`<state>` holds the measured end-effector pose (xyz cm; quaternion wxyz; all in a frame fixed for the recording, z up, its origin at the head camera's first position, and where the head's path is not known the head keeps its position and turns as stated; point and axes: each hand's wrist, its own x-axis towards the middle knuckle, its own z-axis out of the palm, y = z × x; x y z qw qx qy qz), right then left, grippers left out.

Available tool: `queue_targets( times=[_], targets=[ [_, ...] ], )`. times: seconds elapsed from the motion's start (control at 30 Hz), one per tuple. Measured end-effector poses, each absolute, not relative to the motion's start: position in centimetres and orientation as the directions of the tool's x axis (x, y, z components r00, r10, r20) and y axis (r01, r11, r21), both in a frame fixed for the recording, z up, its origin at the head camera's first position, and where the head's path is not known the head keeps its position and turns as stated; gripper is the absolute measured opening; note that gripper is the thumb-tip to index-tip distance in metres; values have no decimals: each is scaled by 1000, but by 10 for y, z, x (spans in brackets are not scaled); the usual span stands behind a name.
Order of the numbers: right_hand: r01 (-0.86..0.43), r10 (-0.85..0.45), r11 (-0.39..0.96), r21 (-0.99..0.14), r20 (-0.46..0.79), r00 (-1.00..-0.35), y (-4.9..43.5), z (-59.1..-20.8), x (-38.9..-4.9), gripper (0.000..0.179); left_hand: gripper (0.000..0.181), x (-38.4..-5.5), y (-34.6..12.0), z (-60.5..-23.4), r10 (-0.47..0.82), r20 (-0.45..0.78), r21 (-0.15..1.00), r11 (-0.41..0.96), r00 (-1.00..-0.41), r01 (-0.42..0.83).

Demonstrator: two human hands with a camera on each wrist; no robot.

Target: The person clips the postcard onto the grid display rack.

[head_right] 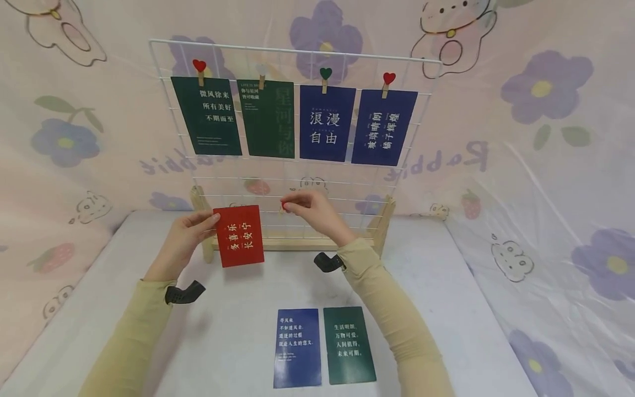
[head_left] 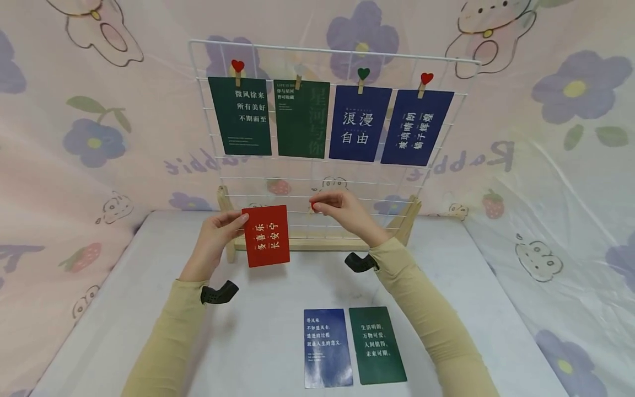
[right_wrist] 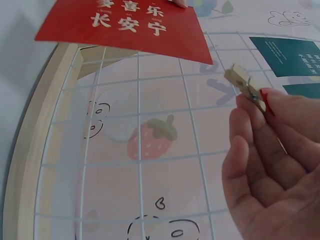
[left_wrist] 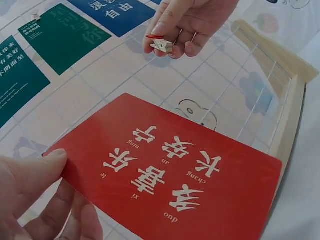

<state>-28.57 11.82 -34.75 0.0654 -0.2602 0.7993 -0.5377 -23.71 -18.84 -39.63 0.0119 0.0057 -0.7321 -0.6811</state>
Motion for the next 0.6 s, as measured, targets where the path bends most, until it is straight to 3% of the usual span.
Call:
queue_targets(
  times=[0.6],
  targets=[
    [-475, -478, 311, -823, 296, -827, 77, -331, -306, 28, 41, -256, -191, -381, -107, 40, 999, -11, -993, 41]
  ],
)
